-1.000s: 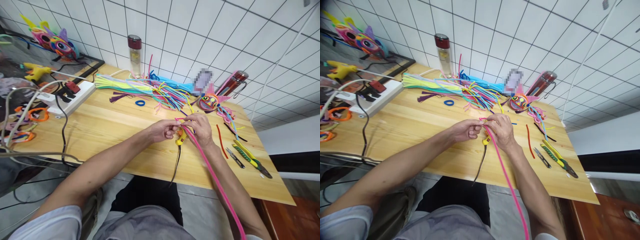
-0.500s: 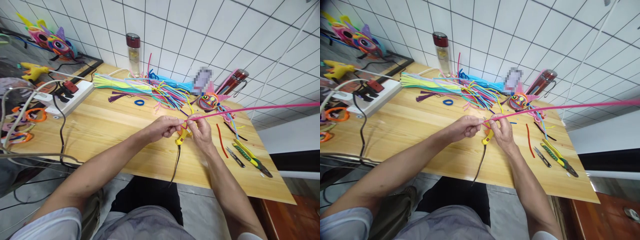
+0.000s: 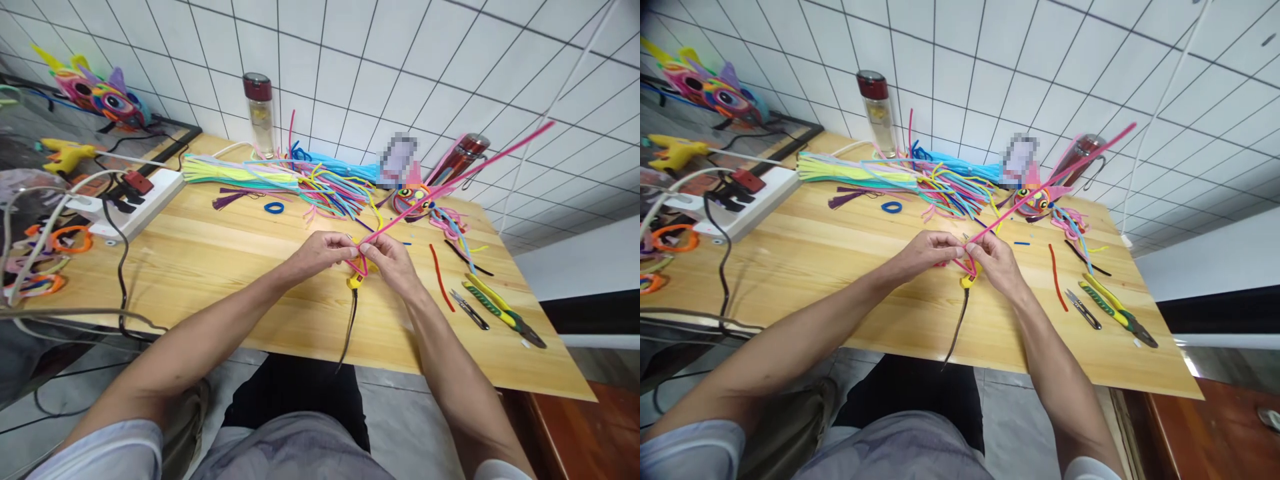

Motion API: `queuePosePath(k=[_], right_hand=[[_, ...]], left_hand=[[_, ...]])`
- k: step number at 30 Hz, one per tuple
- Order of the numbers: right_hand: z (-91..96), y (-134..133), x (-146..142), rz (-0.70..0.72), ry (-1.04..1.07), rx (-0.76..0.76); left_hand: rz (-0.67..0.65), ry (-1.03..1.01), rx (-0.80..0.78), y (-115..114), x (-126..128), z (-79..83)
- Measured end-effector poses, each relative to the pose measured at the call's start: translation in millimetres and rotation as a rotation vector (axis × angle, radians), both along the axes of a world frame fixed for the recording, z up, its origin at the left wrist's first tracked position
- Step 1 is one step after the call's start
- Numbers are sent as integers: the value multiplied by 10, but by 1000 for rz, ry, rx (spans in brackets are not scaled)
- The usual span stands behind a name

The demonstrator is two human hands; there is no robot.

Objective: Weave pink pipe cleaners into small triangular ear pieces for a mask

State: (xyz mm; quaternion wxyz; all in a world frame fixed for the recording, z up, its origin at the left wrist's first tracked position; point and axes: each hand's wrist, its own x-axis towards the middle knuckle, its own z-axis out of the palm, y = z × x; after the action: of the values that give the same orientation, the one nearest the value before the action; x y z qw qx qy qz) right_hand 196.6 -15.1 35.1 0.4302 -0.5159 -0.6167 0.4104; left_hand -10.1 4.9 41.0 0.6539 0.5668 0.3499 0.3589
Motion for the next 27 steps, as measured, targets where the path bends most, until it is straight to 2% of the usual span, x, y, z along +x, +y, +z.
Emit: queuePosePath(k=[5, 7, 10, 12, 15, 17, 20, 22, 24, 27], right_hand=[[-35, 0, 10, 33, 5, 9], [-35, 17, 53, -26, -11, 30], [40, 151, 270, -234, -96, 102], [168, 360, 535, -349, -133, 161], [456, 844, 1023, -641, -330, 257], [656, 1208, 1308, -789, -508, 231], [863, 1669, 1544, -753, -727, 77], [905, 1874, 1570, -714, -786, -2], [882, 1991, 1533, -689, -794, -42], [829, 2032, 1461, -691, -799, -52]], left_hand=[[28, 27, -6, 17, 2, -76], [79, 16, -40, 40, 12, -131], [184, -86, -72, 91, 38, -221], [264, -160, -43, 118, 60, -269], [333, -182, -9, 125, 88, -305], [338, -172, -8, 111, 98, -305], [322, -174, -10, 96, 107, -285], [326, -188, -19, 101, 111, -270], [335, -203, -35, 120, 116, -264], [358, -221, -46, 158, 120, -276]])
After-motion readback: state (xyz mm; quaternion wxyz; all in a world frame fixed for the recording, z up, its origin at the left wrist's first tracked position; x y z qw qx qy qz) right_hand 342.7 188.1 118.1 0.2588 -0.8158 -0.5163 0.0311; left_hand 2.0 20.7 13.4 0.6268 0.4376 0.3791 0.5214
